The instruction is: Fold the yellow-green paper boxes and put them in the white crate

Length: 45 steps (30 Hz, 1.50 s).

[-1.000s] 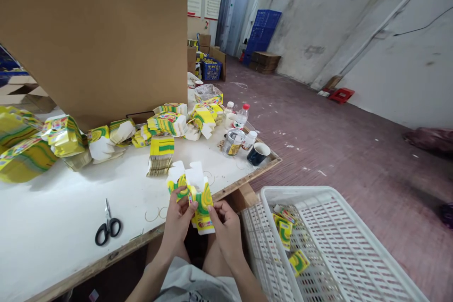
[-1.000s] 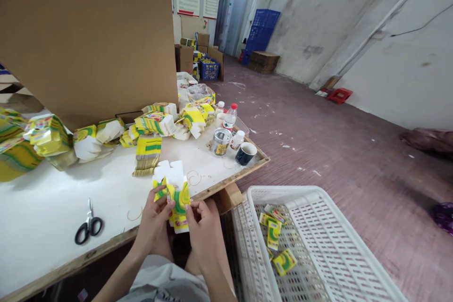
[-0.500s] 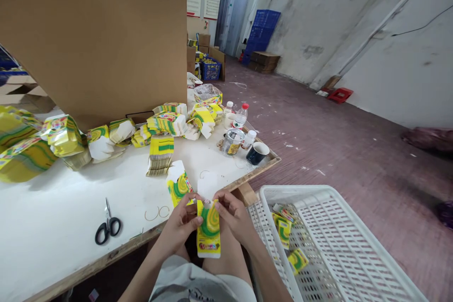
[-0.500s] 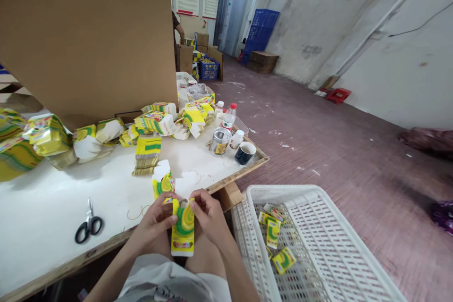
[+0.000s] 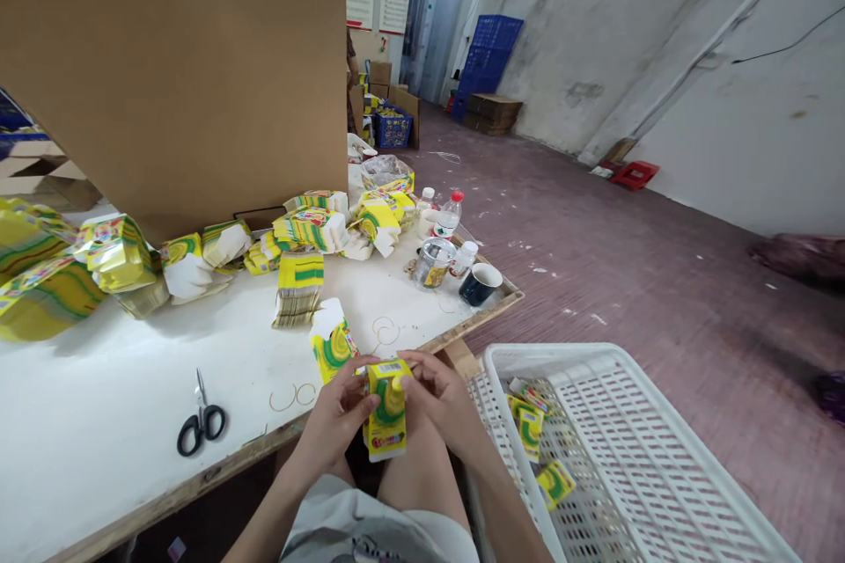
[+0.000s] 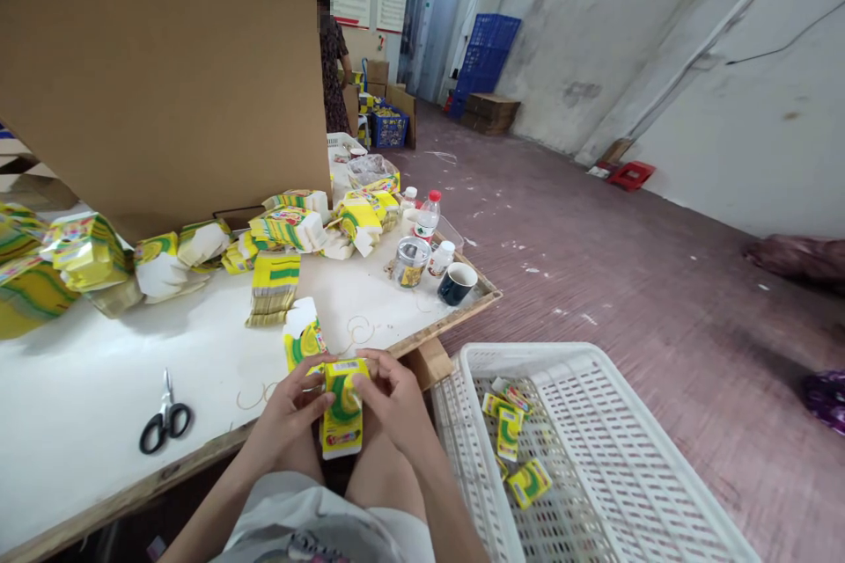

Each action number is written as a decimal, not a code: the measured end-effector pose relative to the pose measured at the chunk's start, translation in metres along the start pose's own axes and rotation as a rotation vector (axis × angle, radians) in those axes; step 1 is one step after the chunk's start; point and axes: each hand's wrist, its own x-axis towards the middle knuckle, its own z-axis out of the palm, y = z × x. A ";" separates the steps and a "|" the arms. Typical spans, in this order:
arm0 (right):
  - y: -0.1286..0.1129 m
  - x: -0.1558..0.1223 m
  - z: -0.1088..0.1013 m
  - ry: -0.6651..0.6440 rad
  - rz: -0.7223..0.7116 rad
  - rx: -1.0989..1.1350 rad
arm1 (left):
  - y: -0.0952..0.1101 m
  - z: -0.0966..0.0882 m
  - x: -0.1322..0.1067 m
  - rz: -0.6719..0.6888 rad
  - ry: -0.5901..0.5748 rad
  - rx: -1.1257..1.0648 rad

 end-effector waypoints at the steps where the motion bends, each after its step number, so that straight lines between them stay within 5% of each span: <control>1: -0.001 0.000 0.001 -0.034 0.008 -0.046 | -0.002 0.000 0.000 0.016 -0.013 0.021; 11: 0.004 -0.002 0.016 0.054 -0.048 -0.441 | -0.005 -0.001 -0.001 -0.010 -0.025 -0.035; 23: 0.006 -0.006 0.001 0.072 -0.130 -0.219 | 0.004 0.007 0.000 -0.048 -0.048 -0.197; 29: 0.016 -0.013 0.000 0.148 -0.066 -0.024 | -0.003 0.030 0.002 -0.005 -0.047 -0.162; 32: 0.010 -0.022 -0.018 0.143 -0.036 -0.056 | -0.007 0.037 0.002 0.003 -0.114 -0.125; 34: 0.004 -0.029 -0.046 0.267 -0.065 -0.245 | -0.011 0.029 0.003 0.060 -0.085 0.012; 37: 0.003 -0.036 -0.093 0.638 -0.191 -0.692 | -0.023 0.002 0.005 0.174 0.183 0.398; 39: 0.011 -0.034 -0.107 0.734 -0.229 -0.816 | -0.033 -0.017 0.006 0.184 0.334 0.588; 41: 0.024 -0.024 -0.094 0.614 -0.204 -0.728 | -0.043 -0.029 0.006 0.159 0.373 0.669; 45: 0.054 0.009 -0.012 0.291 -0.078 -0.391 | -0.053 -0.029 0.004 0.141 0.301 0.616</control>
